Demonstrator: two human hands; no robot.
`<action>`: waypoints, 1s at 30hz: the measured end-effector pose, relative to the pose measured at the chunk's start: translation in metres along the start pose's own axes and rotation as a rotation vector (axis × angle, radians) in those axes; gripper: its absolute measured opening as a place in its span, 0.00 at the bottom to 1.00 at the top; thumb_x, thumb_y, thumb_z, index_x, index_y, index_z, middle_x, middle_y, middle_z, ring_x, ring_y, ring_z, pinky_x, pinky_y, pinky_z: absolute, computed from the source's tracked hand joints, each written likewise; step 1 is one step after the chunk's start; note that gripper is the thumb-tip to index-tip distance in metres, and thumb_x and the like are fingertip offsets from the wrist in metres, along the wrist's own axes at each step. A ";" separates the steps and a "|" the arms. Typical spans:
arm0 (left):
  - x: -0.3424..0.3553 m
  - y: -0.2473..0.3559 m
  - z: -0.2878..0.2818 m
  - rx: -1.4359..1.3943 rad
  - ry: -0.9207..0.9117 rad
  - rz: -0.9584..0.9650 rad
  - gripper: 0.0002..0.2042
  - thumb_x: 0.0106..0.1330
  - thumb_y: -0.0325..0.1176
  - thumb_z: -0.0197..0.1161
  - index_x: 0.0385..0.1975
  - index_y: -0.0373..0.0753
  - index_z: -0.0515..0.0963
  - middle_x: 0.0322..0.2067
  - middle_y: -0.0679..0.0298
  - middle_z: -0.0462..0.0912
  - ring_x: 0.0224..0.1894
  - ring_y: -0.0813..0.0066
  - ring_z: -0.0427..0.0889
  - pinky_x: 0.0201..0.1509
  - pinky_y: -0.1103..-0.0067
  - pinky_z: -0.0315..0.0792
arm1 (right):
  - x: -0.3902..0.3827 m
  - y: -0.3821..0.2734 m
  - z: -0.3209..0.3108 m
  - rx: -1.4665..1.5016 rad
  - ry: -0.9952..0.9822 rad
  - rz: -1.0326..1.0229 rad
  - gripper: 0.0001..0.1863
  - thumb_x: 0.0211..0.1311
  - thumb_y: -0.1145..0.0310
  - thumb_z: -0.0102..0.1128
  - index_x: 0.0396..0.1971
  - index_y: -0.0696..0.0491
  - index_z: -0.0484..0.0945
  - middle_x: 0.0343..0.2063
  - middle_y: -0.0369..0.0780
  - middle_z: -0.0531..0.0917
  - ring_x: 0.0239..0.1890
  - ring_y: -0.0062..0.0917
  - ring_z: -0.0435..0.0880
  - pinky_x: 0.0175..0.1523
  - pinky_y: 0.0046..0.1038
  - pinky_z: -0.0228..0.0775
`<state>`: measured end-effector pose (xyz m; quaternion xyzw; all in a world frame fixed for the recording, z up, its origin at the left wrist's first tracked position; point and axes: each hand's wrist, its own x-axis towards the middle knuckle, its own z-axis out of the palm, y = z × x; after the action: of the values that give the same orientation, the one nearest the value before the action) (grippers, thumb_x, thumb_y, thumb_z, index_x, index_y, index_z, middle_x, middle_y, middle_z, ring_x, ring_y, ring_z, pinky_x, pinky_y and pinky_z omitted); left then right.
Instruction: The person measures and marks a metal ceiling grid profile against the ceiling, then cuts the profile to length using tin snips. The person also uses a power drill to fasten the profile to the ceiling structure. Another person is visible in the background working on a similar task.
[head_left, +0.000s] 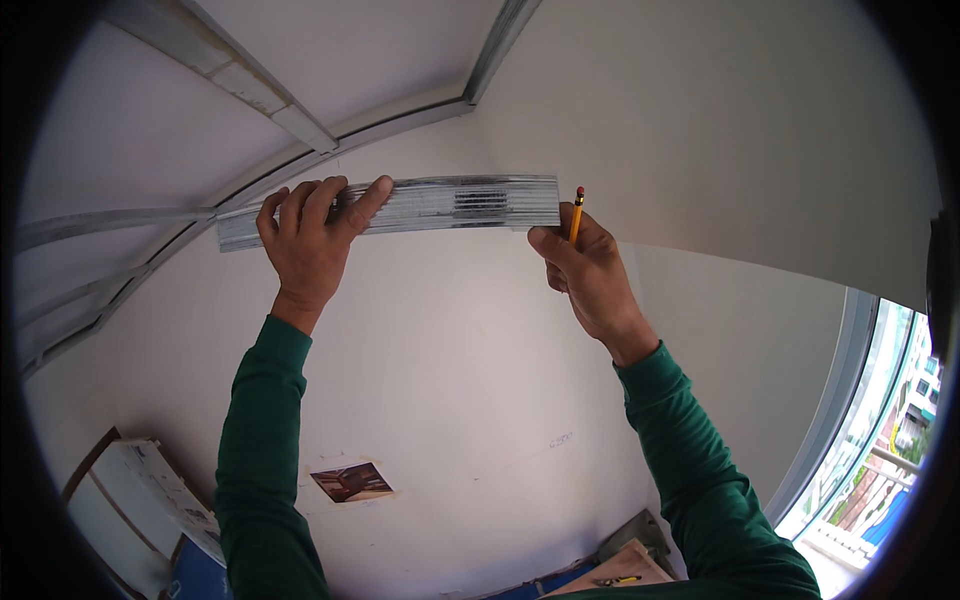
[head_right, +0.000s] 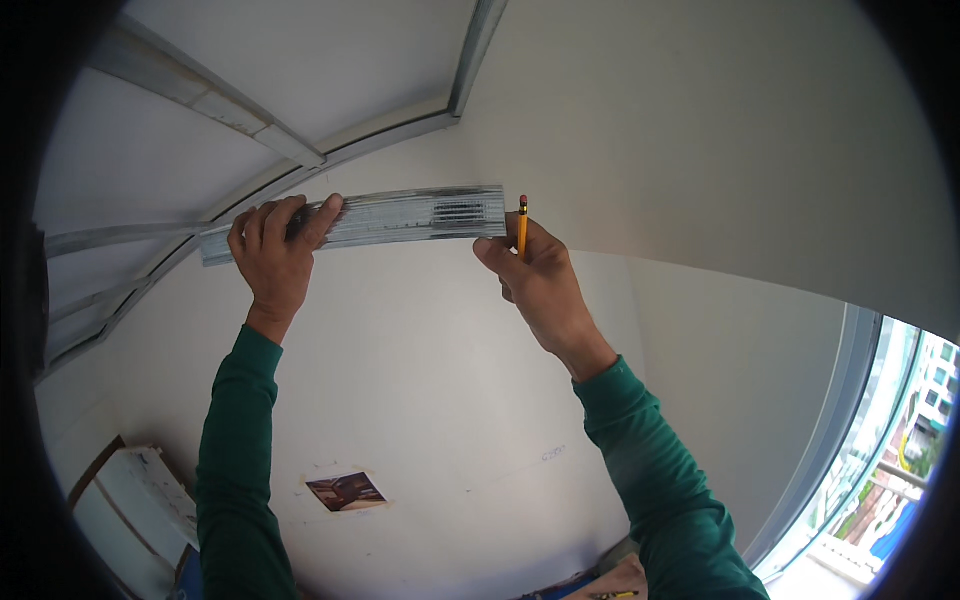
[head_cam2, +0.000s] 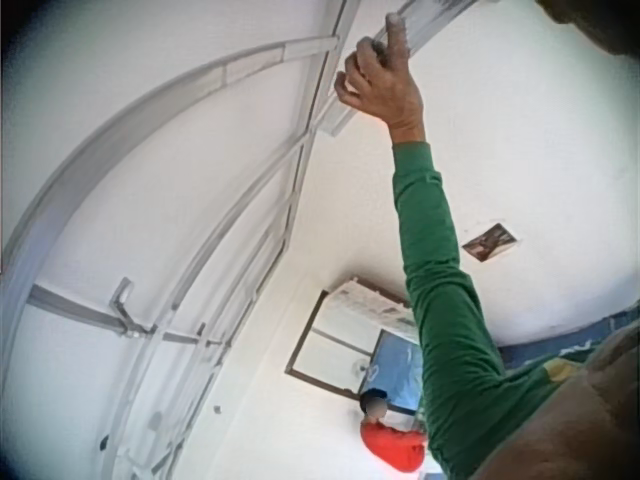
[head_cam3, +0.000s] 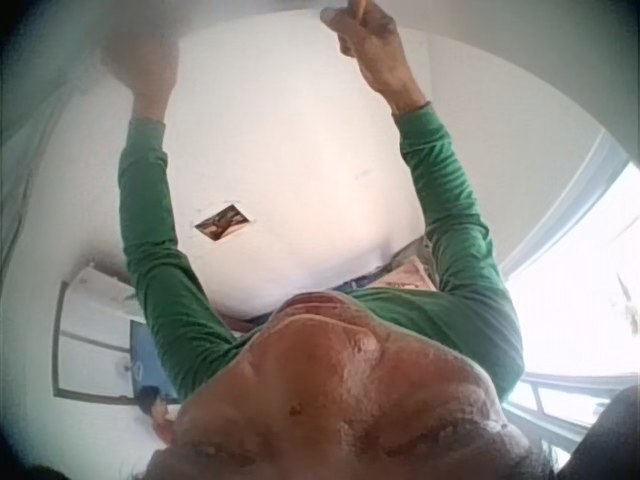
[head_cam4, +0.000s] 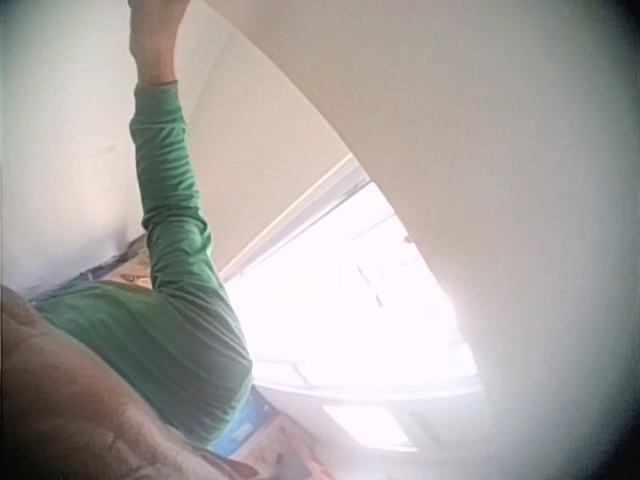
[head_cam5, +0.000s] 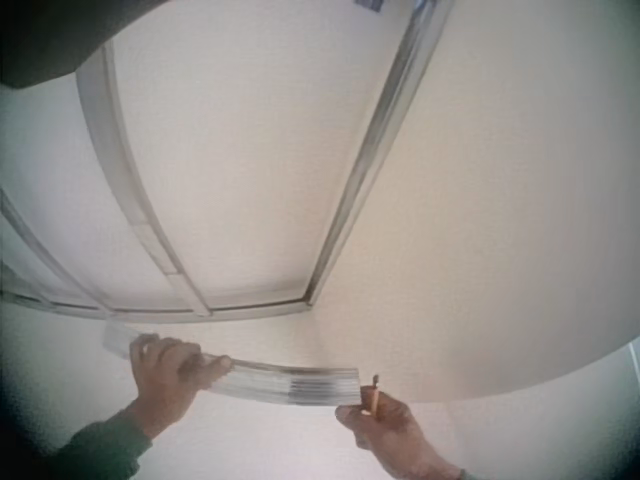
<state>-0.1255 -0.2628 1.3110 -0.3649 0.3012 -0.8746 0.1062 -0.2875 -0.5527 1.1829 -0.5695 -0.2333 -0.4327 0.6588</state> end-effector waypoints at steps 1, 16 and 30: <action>-0.002 0.002 0.000 -0.018 -0.003 0.001 0.35 0.71 0.42 0.75 0.75 0.87 0.73 0.53 0.79 0.80 0.56 0.75 0.79 0.73 0.59 0.66 | 0.001 0.002 0.001 0.019 -0.034 -0.023 0.10 0.79 0.63 0.72 0.43 0.49 0.79 0.28 0.26 0.72 0.24 0.10 0.60 0.30 0.20 0.57; 0.027 0.023 0.012 -0.014 -0.015 0.084 0.33 0.79 0.37 0.65 0.78 0.84 0.69 0.56 0.79 0.80 0.60 0.73 0.83 0.79 0.57 0.66 | 0.039 0.005 -0.017 0.175 0.008 -0.061 0.08 0.82 0.63 0.65 0.46 0.49 0.75 0.35 0.28 0.74 0.27 0.07 0.63 0.33 0.18 0.60; 0.054 0.030 0.006 -0.033 -0.191 0.194 0.32 0.74 0.40 0.73 0.79 0.63 0.75 0.54 0.65 0.82 0.50 0.69 0.85 0.59 0.68 0.76 | 0.075 0.017 -0.044 0.239 0.012 -0.118 0.10 0.82 0.66 0.66 0.52 0.52 0.76 0.39 0.31 0.76 0.28 0.10 0.66 0.32 0.20 0.64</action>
<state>-0.1602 -0.3115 1.3269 -0.4176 0.3378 -0.8163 0.2124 -0.2424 -0.6176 1.2231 -0.4694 -0.3123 -0.4432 0.6969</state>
